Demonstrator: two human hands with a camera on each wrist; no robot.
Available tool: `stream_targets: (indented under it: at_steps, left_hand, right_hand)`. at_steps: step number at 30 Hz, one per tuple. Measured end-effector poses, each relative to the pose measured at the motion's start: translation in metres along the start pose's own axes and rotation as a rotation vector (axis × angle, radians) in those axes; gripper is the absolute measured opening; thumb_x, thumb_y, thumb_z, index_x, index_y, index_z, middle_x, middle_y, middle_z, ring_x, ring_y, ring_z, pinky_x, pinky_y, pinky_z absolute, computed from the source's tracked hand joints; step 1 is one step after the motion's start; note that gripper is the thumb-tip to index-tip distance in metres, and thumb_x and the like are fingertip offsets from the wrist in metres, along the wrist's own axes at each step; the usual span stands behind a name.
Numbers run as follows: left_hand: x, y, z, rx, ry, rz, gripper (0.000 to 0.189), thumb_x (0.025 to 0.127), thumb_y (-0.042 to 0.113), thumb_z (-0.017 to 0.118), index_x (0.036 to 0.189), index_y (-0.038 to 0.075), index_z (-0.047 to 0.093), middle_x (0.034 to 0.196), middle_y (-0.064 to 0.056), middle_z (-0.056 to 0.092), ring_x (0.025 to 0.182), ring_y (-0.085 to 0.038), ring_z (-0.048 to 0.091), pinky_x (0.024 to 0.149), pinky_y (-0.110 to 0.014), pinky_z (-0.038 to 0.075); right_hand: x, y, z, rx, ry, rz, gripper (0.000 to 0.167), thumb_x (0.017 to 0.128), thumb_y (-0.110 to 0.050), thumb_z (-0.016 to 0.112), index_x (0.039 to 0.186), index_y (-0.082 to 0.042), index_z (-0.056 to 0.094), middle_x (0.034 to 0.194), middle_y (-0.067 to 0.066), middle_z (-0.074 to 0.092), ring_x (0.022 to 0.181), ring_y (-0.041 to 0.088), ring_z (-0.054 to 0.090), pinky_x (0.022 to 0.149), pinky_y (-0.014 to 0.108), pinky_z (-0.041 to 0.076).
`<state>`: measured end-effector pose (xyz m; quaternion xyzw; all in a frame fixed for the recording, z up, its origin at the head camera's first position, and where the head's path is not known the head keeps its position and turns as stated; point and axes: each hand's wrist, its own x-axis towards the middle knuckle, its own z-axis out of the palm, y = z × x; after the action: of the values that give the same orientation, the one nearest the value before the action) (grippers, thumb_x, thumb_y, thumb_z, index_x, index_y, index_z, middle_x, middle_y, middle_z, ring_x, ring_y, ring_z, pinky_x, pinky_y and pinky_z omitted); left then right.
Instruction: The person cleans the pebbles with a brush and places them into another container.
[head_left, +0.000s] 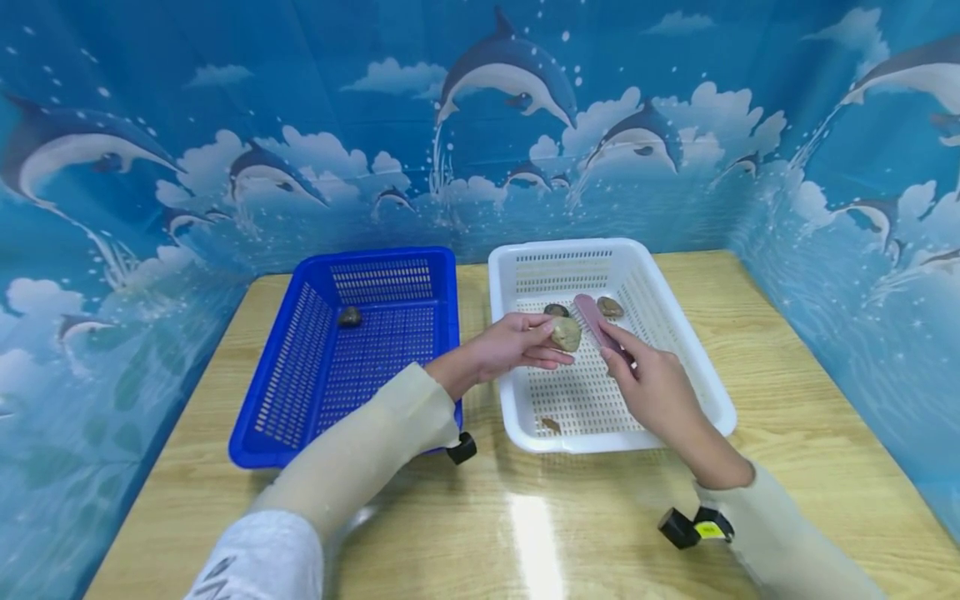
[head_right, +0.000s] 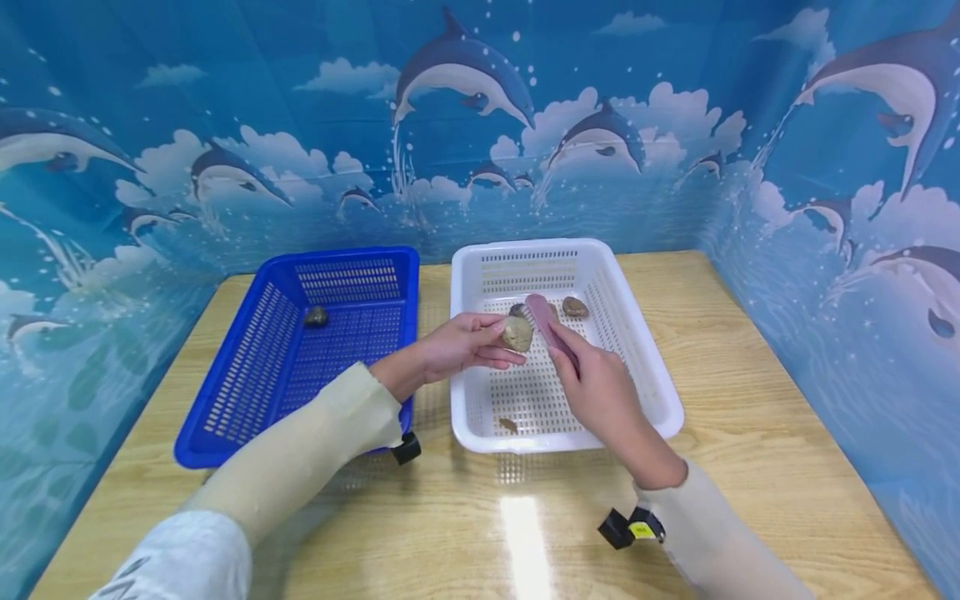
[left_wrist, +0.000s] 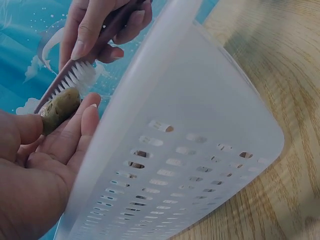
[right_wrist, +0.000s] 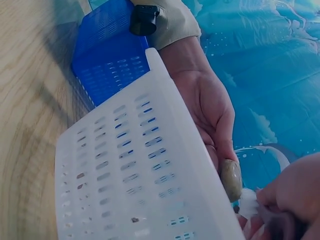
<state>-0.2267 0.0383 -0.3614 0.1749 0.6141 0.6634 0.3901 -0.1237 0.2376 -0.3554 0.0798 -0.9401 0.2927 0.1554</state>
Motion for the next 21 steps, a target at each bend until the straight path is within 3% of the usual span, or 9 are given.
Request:
stream_targets:
  at_steps: [6, 14, 21]
  left_hand:
    - [0.0003, -0.0003, -0.0001, -0.001, 0.009, -0.001, 0.042, 0.108, 0.016, 0.032, 0.148, 0.001, 0.036, 0.124, -0.031, 0.056, 0.116, -0.037, 0.058, 0.103, -0.048, 0.047]
    - [0.0009, 0.0000, -0.0003, -0.005, 0.006, 0.010, 0.042, 0.108, 0.015, 0.031, 0.146, -0.001, 0.037, 0.126, -0.031, 0.055, 0.118, -0.040, 0.055, 0.101, -0.047, 0.048]
    - [0.0027, -0.0019, -0.0006, 0.021, -0.011, 0.010, 0.041, 0.108, 0.015, 0.034, 0.144, -0.001, 0.040, 0.128, -0.029, 0.056, 0.117, -0.039, 0.057, 0.100, -0.046, 0.050]
  right_hand:
    - [-0.0024, 0.0013, -0.0004, 0.049, -0.063, 0.038, 0.040, 0.104, -0.022, 0.049, 0.140, -0.006, 0.051, 0.075, 0.005, 0.068, 0.054, 0.011, 0.055, 0.042, 0.026, 0.043]
    - [-0.0049, -0.0025, -0.0025, 0.128, -0.078, 0.012, 0.040, 0.104, -0.023, 0.047, 0.140, -0.006, 0.050, 0.076, 0.004, 0.068, 0.045, 0.007, 0.051, 0.036, 0.025, 0.042]
    - [-0.0009, -0.0070, -0.0021, 0.171, -0.088, -0.003, 0.041, 0.104, -0.021, 0.049, 0.141, -0.005, 0.049, 0.079, 0.010, 0.068, 0.050, 0.009, 0.057, 0.037, 0.025, 0.044]
